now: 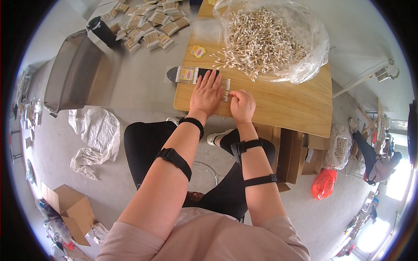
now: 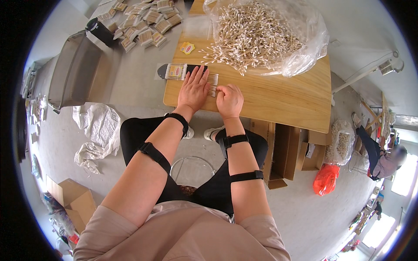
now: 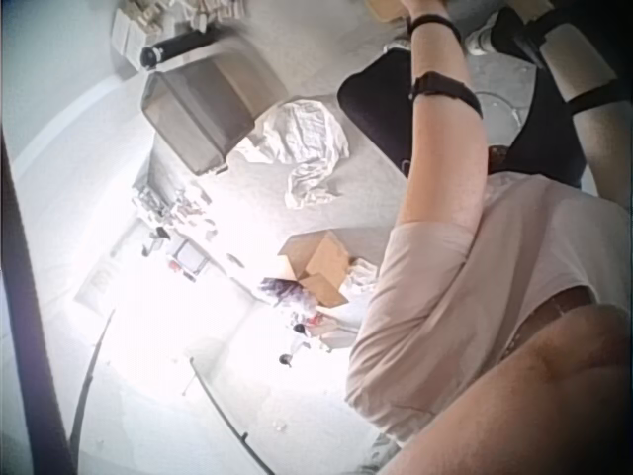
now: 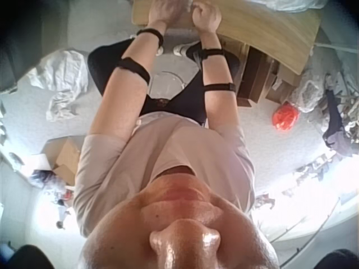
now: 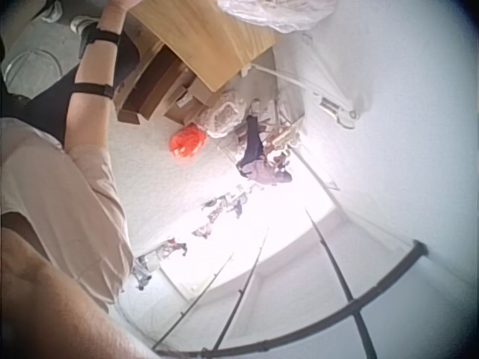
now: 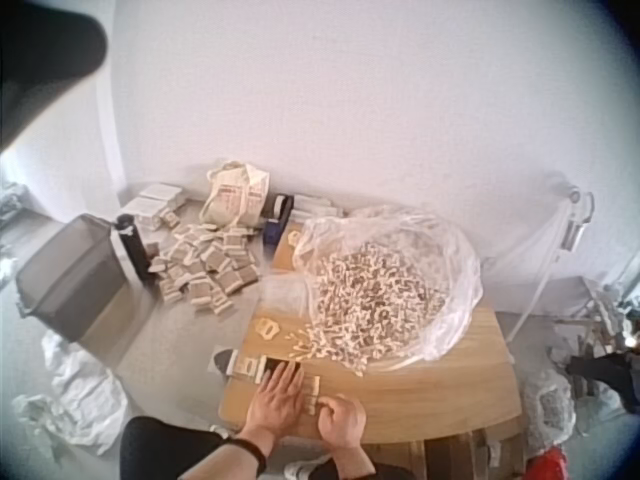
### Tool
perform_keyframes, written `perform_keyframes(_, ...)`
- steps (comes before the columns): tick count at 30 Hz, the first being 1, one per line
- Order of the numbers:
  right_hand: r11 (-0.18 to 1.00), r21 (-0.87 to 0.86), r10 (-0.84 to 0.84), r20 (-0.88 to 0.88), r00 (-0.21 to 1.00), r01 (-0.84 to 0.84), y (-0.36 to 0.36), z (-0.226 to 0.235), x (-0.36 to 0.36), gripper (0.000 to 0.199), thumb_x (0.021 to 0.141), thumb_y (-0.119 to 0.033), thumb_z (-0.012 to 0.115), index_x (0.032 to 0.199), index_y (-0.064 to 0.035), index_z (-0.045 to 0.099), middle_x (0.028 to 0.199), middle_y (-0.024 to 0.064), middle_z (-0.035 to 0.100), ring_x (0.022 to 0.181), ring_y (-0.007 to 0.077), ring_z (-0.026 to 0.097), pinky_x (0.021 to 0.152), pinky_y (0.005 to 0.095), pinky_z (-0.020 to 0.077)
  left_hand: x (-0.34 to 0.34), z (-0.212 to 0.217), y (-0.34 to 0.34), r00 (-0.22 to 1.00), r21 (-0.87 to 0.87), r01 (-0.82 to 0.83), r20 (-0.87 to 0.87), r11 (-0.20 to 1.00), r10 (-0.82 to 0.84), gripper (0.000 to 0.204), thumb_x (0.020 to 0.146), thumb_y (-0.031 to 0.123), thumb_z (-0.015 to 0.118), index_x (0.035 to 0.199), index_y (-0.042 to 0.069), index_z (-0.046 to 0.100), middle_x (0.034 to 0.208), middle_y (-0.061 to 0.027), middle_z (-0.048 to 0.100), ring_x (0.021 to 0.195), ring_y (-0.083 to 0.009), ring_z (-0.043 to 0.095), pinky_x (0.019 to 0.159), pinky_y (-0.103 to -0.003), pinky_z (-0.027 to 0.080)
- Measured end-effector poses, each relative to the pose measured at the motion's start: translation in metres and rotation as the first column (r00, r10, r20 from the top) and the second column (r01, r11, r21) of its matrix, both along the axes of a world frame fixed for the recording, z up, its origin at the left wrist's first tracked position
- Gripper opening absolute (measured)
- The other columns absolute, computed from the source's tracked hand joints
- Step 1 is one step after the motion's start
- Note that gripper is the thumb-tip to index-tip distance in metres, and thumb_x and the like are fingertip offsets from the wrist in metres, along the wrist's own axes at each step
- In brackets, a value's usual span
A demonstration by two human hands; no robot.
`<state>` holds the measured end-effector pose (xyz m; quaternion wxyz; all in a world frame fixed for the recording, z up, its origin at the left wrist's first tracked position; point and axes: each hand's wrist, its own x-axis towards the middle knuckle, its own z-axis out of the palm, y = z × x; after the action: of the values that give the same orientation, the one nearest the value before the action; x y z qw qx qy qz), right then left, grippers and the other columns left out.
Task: Packaging bulk cotton swabs into small clear plastic containers and applying adhesive tape.
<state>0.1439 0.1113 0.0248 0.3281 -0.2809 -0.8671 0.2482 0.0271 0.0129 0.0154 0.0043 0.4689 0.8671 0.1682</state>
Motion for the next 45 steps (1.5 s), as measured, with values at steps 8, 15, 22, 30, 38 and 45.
perform_keyframes(8,1.0,-0.007,0.01,-0.003,1.0,-0.01,-0.0008,0.0024,0.0,0.014,0.073,-0.003,0.059,0.071,-0.0094,0.071,0.072,0.0079,0.061,0.075,0.0301,0.061,0.069,0.0418,0.0498,-0.0001,0.0008,-0.0006,1.0,-0.001,-0.001,-0.004,1.0,0.001,0.052,0.103,0.035,0.039,0.151,0.012,0.038,0.16,-0.0077,0.032,0.148,-0.0239,0.027,0.122,-0.041,0.019)
perform_keyframes(15,1.0,0.006,0.006,-0.006,1.0,-0.006,-0.0013,0.0014,-0.0017,0.015,0.073,-0.003,0.058,0.073,-0.01,0.072,0.073,0.0077,0.062,0.076,0.0302,0.061,0.069,0.0418,0.0501,0.0,-0.0027,-0.0004,1.0,0.028,-0.001,-0.01,1.0,0.001,0.052,0.103,0.035,0.041,0.15,0.013,0.04,0.159,-0.0082,0.032,0.148,-0.0245,0.028,0.122,-0.042,0.019)
perform_keyframes(22,1.0,-0.016,0.008,-0.05,0.999,-0.009,0.0006,-0.0008,-0.0013,0.013,0.073,-0.003,0.059,0.072,-0.0089,0.07,0.073,0.0078,0.062,0.074,0.0303,0.061,0.068,0.0419,0.05,0.0,-0.0001,-0.0005,1.0,0.016,0.0,-0.011,1.0,0.001,0.052,0.103,0.033,0.04,0.151,0.012,0.038,0.159,-0.0081,0.032,0.148,-0.0239,0.027,0.122,-0.041,0.018)
perform_keyframes(30,0.997,-0.058,0.053,-0.076,0.996,-0.057,-0.0006,0.0014,0.0027,0.014,0.072,-0.003,0.059,0.063,-0.0089,0.068,0.069,0.0067,0.061,0.071,0.0292,0.06,0.065,0.0403,0.0491,0.0008,0.0018,-0.0006,1.0,0.015,-0.002,-0.006,1.0,0.002,0.052,0.103,0.033,0.041,0.151,0.013,0.038,0.159,-0.0079,0.032,0.148,-0.0239,0.028,0.122,-0.041,0.019)
perform_keyframes(38,0.998,-0.015,0.055,-0.035,0.998,-0.055,-0.0012,0.0027,0.0026,0.015,0.072,-0.003,0.059,0.061,-0.0093,0.068,0.069,0.0056,0.061,0.071,0.0283,0.06,0.064,0.0397,0.0489,0.0005,0.001,-0.0003,1.0,0.018,-0.004,-0.005,1.0,0.004,0.052,0.103,0.034,0.041,0.151,0.013,0.039,0.159,-0.0079,0.032,0.148,-0.0241,0.028,0.122,-0.042,0.02)
perform_keyframes(45,0.998,-0.036,0.055,-0.064,0.996,-0.057,-0.0004,-0.0007,0.0017,0.015,0.072,-0.003,0.059,0.064,-0.0095,0.07,0.069,0.0065,0.062,0.071,0.0289,0.06,0.065,0.0399,0.049,-0.0002,0.0,-0.0002,1.0,0.013,-0.005,-0.011,1.0,0.005,0.053,0.103,0.034,0.041,0.151,0.012,0.038,0.159,-0.0078,0.032,0.148,-0.024,0.028,0.122,-0.041,0.02)
